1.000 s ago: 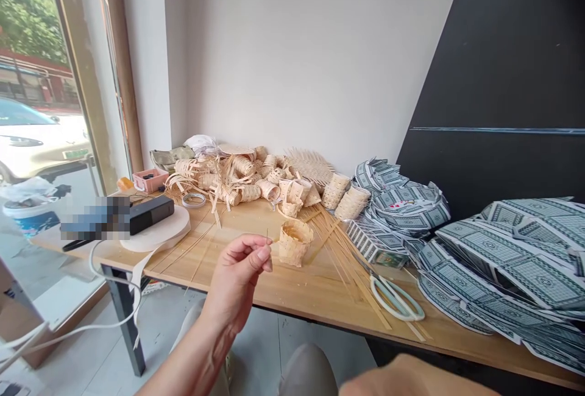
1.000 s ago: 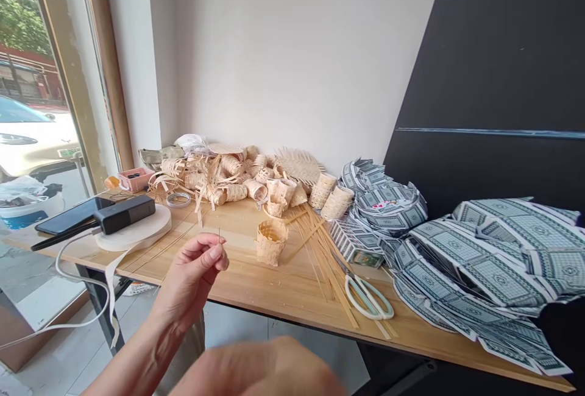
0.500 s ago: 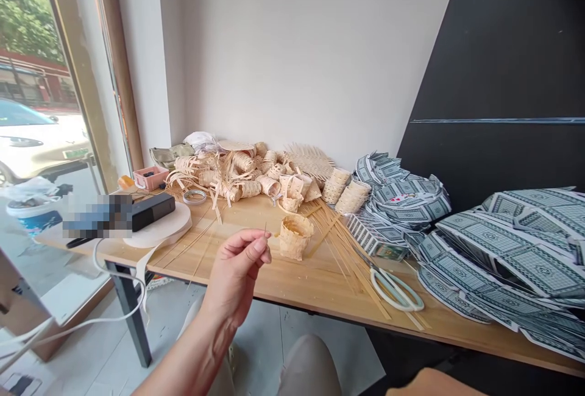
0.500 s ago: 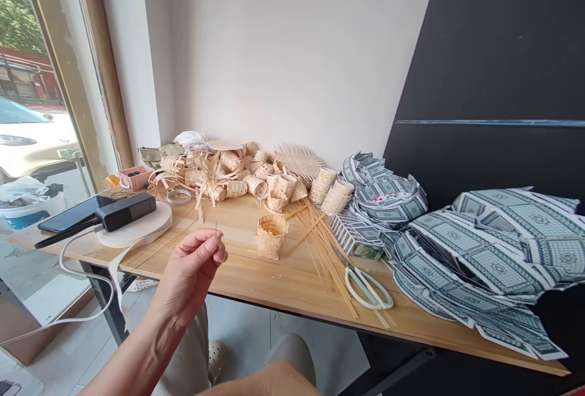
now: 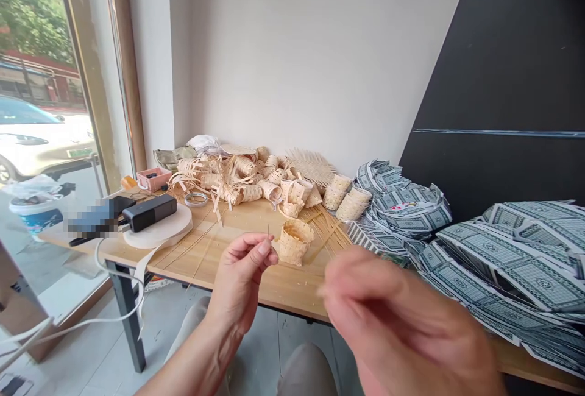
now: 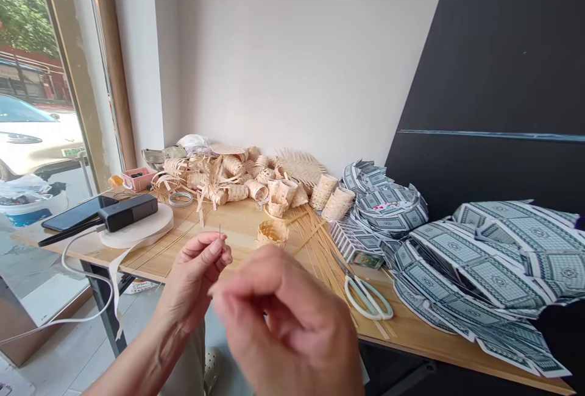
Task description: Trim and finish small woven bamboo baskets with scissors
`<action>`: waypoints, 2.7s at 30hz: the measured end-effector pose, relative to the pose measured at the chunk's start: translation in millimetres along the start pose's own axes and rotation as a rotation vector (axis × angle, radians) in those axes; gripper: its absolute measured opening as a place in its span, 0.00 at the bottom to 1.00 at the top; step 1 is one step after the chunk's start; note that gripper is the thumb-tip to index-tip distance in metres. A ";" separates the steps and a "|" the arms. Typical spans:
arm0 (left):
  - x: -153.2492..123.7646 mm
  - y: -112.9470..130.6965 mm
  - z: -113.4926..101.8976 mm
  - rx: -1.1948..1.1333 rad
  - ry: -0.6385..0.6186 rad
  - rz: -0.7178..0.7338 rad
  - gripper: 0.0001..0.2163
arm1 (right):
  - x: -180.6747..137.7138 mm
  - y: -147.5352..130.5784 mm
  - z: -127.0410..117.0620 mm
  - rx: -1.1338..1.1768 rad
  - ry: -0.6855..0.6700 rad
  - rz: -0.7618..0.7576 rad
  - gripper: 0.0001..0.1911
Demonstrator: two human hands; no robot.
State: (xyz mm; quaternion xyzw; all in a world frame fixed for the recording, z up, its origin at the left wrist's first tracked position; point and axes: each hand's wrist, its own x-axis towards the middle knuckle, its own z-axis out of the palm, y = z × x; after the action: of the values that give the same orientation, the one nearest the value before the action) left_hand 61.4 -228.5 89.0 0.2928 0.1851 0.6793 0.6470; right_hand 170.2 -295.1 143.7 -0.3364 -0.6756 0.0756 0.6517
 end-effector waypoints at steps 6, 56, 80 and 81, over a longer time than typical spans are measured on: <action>-3.5 0.5 5.8 -0.005 -0.004 0.016 0.08 | 7.6 30.1 25.7 -0.163 0.035 0.033 0.06; -2.0 -6.3 -0.3 -0.039 -0.076 0.064 0.07 | 6.6 45.5 46.4 -0.396 0.088 -0.239 0.07; 8.0 -11.9 14.2 -0.167 -0.073 0.058 0.07 | 16.0 39.5 43.7 -0.600 0.147 -0.387 0.07; 7.8 -11.8 14.1 -0.168 -0.073 0.057 0.07 | 16.0 39.8 44.0 -0.596 0.149 -0.390 0.07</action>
State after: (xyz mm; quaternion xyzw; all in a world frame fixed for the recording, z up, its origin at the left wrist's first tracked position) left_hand 79.6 -221.4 93.5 0.2673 0.0953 0.6995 0.6559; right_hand 144.5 -241.1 129.4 -0.3811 -0.6701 -0.2749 0.5745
